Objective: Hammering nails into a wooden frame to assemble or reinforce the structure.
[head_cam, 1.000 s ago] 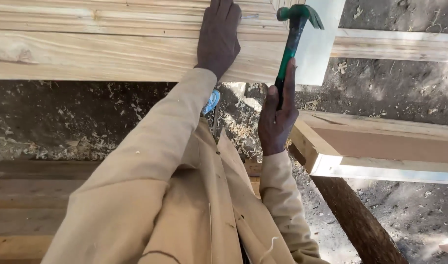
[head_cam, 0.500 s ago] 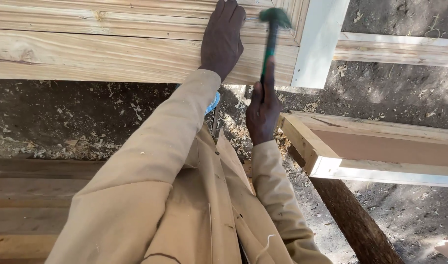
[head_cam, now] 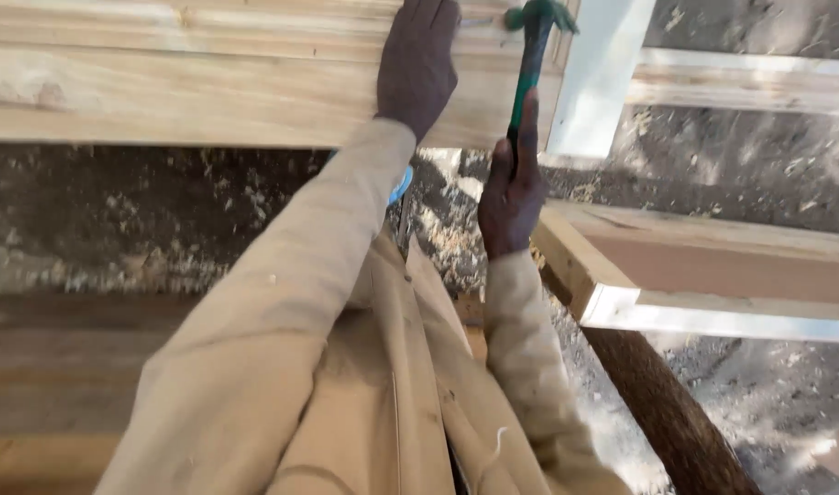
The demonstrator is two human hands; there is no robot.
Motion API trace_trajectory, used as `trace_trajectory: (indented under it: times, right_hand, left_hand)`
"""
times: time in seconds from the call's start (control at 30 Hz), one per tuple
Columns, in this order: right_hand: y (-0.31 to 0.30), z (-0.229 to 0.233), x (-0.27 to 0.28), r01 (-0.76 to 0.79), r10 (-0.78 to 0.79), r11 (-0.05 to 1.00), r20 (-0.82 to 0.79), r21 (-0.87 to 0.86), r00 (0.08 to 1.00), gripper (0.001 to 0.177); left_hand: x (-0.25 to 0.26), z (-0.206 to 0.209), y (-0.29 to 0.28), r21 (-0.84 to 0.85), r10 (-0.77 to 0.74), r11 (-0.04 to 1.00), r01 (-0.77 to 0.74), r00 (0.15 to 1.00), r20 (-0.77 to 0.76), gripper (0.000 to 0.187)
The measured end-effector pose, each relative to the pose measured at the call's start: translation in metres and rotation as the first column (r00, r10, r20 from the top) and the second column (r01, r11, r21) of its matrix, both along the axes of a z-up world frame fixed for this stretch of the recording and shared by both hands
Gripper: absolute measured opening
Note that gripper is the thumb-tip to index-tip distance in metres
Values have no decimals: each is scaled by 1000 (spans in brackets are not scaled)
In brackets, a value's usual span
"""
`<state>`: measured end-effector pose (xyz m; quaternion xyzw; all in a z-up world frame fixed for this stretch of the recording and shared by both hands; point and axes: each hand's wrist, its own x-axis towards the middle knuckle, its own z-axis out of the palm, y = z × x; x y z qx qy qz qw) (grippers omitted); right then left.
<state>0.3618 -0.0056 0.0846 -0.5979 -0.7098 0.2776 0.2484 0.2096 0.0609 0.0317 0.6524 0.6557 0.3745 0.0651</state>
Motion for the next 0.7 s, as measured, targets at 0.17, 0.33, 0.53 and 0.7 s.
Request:
trace_trajectory:
  times: [0.17,0.33,0.53,0.7]
  right_hand:
    - [12,31,-19,28,-20,999,-204,32,979,42]
    - [8,38,-25,67,-81,996,-247,-65,966,47]
    - [8,40,-24,31,-43,998,-215,-58,976,44]
    - [7,36,-24,13,-8,1000,-198,23,980,41]
  left_hand:
    - [-5,-3,9,-65,-170,985,158,864,-475,35]
    - [-7,2,10,-193,-36,981,-15,965,-260,36]
    - [-8,10,8,-90,-51,995,48,998,-30,34]
    - [-7,3,12,-124,-51,991,40,995,-86,36]
